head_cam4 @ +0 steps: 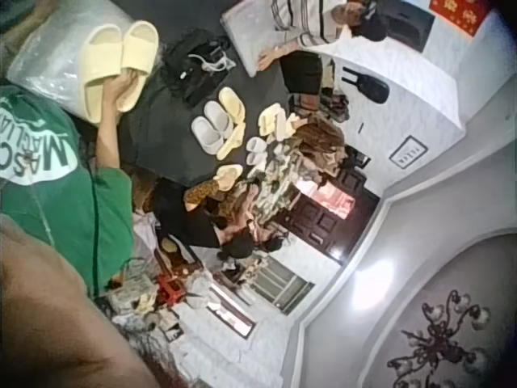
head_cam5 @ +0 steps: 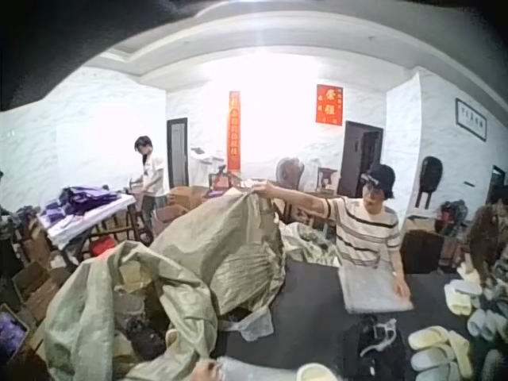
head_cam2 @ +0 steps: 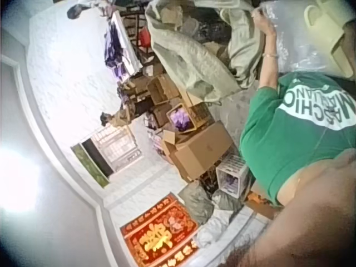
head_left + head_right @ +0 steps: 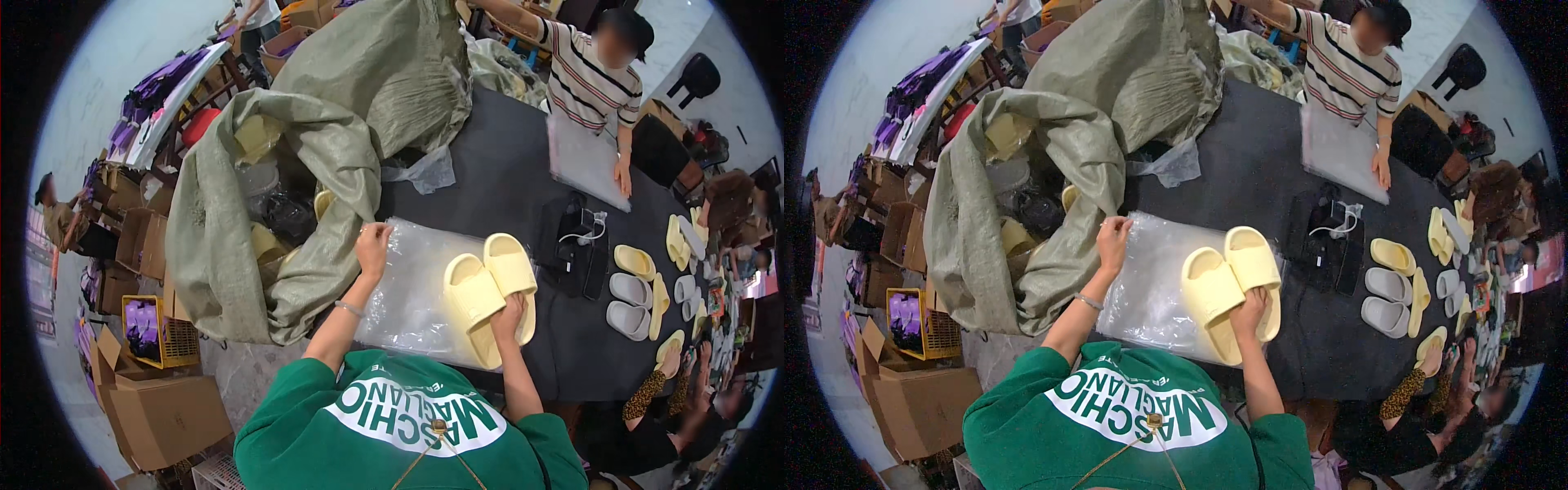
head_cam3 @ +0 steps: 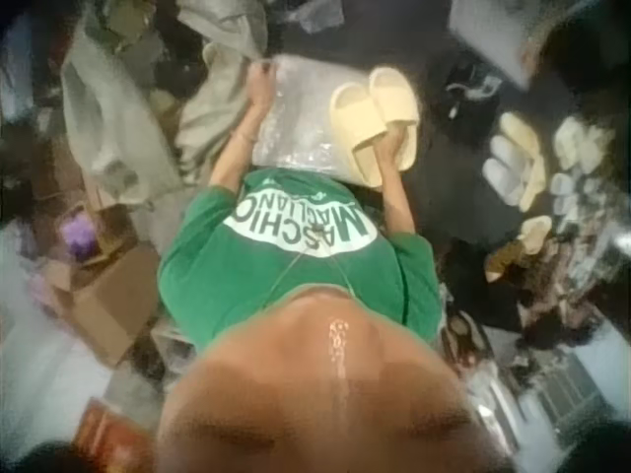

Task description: The person packs pairs of yellow, white, and black plastic slippers into clear plastic bags. They retrieve slippers from a large green sack, place them into bags, and seal them on a table. The person works alongside others in a busy room filled with boxes and packing materials.

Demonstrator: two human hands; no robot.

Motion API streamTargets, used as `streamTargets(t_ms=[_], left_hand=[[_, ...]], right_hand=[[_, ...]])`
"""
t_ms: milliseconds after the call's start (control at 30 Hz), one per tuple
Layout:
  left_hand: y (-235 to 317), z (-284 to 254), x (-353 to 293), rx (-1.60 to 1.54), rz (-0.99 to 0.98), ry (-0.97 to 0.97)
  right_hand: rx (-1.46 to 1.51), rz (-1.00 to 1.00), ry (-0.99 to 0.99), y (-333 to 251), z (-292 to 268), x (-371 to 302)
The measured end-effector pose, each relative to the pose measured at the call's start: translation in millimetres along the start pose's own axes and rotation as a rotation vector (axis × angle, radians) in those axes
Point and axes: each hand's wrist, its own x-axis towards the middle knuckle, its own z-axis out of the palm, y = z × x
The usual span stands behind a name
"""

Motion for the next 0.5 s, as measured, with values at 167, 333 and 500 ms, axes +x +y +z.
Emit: streamTargets(t_ms=[167, 333, 500], left_hand=[[3.9, 12.2, -3.1, 0.174, 0.017, -0.025], [18.2, -10.3, -57.9, 0.089, 0.208, -0.410], [3.0, -25.5, -87.0, 0.535, 0.318, -0.615]], right_hand=[[0.150, -0.092, -0.070, -57.2, 17.5, 19.3], [0.148, -0.125, -0.131, -81.4, 56.2, 21.9], [-0.064, -0.167, -0.316, -60.3, 86.5, 7.9]])
